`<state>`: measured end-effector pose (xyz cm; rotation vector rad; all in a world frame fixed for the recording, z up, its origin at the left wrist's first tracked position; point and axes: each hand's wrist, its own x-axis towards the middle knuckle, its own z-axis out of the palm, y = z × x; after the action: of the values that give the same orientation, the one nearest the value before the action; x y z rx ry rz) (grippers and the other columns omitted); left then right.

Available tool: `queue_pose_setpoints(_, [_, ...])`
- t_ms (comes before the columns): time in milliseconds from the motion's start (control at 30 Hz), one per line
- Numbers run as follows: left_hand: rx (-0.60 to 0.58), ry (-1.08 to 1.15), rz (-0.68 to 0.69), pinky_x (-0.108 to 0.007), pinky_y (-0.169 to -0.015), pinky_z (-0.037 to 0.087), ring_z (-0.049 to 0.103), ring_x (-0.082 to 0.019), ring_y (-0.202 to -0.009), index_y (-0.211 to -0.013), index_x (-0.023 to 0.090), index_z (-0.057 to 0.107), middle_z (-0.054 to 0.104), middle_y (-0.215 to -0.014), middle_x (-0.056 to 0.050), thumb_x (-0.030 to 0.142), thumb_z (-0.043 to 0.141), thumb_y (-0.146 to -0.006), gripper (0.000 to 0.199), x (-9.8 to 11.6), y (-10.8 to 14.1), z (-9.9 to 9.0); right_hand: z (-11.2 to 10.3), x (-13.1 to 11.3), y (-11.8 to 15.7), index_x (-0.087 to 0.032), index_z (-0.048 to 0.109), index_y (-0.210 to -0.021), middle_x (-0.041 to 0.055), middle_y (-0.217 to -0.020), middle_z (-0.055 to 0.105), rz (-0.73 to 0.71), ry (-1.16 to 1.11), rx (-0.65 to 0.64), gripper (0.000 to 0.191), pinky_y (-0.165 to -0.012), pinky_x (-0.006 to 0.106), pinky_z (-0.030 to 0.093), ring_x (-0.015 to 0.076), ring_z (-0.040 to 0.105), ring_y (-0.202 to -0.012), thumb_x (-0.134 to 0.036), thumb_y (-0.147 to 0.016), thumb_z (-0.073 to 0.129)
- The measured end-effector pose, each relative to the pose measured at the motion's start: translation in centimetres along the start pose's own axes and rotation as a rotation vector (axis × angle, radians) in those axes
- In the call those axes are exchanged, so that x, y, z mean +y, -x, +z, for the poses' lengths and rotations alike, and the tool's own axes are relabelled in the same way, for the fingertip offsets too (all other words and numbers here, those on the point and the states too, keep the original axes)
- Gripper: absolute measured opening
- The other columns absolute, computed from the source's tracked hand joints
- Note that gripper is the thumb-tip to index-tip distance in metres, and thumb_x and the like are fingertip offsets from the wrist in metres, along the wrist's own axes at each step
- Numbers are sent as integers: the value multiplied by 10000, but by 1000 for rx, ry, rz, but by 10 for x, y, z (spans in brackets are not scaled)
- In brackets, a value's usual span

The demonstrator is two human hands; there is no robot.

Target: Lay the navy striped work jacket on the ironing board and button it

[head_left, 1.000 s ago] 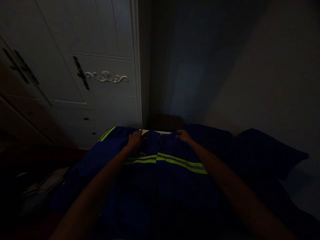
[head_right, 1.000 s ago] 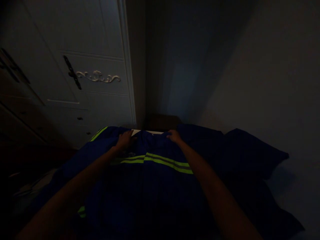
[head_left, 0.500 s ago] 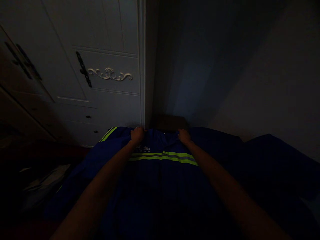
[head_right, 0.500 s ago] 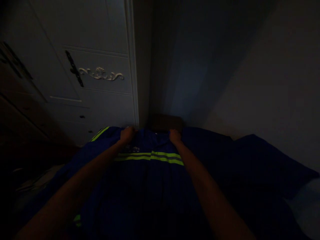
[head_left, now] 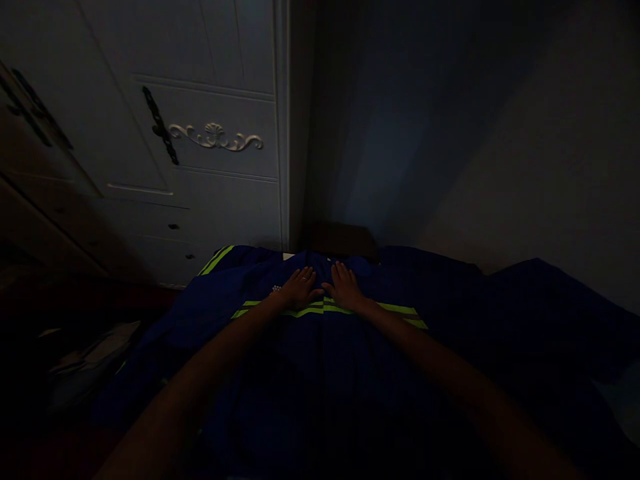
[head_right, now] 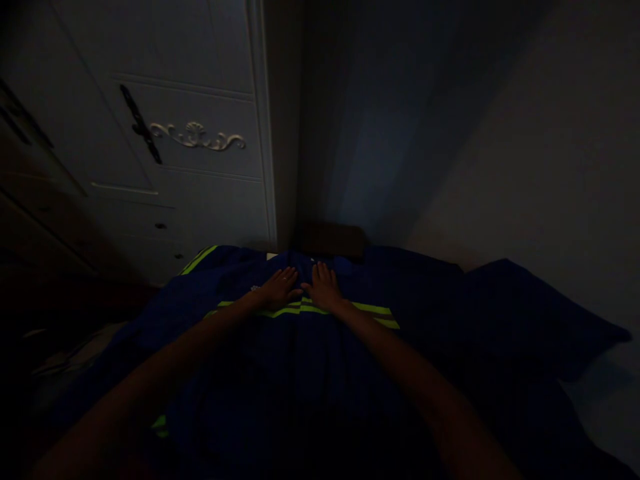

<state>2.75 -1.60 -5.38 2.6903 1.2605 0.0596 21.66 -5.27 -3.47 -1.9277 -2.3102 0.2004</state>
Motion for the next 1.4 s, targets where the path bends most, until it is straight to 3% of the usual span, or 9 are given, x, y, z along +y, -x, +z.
queue_pose_setpoints(100, [22, -28, 9, -451, -1210, 83, 101, -294, -1498, -1520, 55, 268, 188, -1597, -195, 590, 208, -965, 773, 1, 0, 7, 19, 3, 0, -36, 235, -1531, 210, -1594, 186, 26, -10, -77, 759, -1192, 489, 107, 314, 133, -1492, -569, -990, 224])
queue_pose_setpoints(233, [37, -10, 14, -456, -1205, 115, 144, -295, -1493, -1512, 83, 307, 231, -1590, -183, 583, 203, -969, 746, 0, 2, 3, 30, 9, 0, -26, 236, -1530, 211, -1588, 207, -9, 22, -53, 786, -1195, 483, 86, 316, 141, -1490, -590, -987, 159])
queue_pose_setpoints(500, [135, -39, 19, -464, -1150, 261, 355, -308, -1412, -1415, 121, 464, 422, -1501, -192, 542, 288, -974, 635, 3, 0, 1, 14, 6, -11, -7, 230, -1526, 210, -1590, 206, 21, 35, -162, 828, -1183, 505, 130, 330, 161, -1483, -613, -973, 117])
queue_pose_setpoints(800, [182, 6, -21, -465, -1184, 189, 287, -306, -1450, -1444, 88, 426, 371, -1532, -199, 527, 299, -974, 656, 6, 9, 5, 16, 27, -34, -4, 207, -1531, 188, -1601, 177, 14, 54, -141, 807, -1195, 431, 116, 284, 152, -1491, -591, -978, 173])
queue_pose_setpoints(867, [180, 89, -28, -465, -1190, 160, 271, -299, -1458, -1433, 92, 443, 363, -1538, -196, 521, 334, -963, 645, 5, 8, 5, 16, 30, -37, 3, 222, -1525, 192, -1598, 186, 28, 60, -138, 806, -1193, 435, 126, 289, 166, -1487, -589, -979, 174])
queue_pose_setpoints(967, [218, 455, -80, -471, -1193, 125, 290, -306, -1449, -1314, 123, 579, 434, -1499, -175, 527, 512, -875, 600, 1, 2, 0, 14, 29, -37, -9, 231, -1525, 196, -1597, 191, 33, 66, -136, 784, -1191, 437, 136, 287, 176, -1485, -576, -984, 191])
queue_pose_setpoints(1100, [286, 814, -174, -431, -1065, 378, 569, -299, -1223, -949, 167, 732, 705, -1172, -128, 612, 445, -858, 537, -7, -3, -19, 8, 25, -35, -46, 260, -1523, 195, -1593, 210, 38, 69, -129, 738, -1184, 441, 158, 287, 201, -1478, -556, -990, 224])
queue_pose_setpoints(1233, [445, 932, -241, -336, -856, 502, 661, -244, -968, -921, 129, 710, 738, -973, -98, 642, 398, -858, 603, -4, 21, -41, 2, 13, -29, -37, 277, -1509, 230, -1574, 241, 63, 53, -98, 709, -1169, 498, 171, 310, 219, -1470, -525, -995, 252])
queue_pose_setpoints(1400, [592, 943, -293, -344, -878, 495, 660, -235, -973, -1007, 138, 694, 733, -1017, -96, 510, 507, -851, 445, 21, 87, -50, -7, -9, 4, -41, 307, -1497, 200, -1578, 252, -45, -27, -14, 649, -1194, 466, 124, 281, 197, -1481, -455, -997, 320])
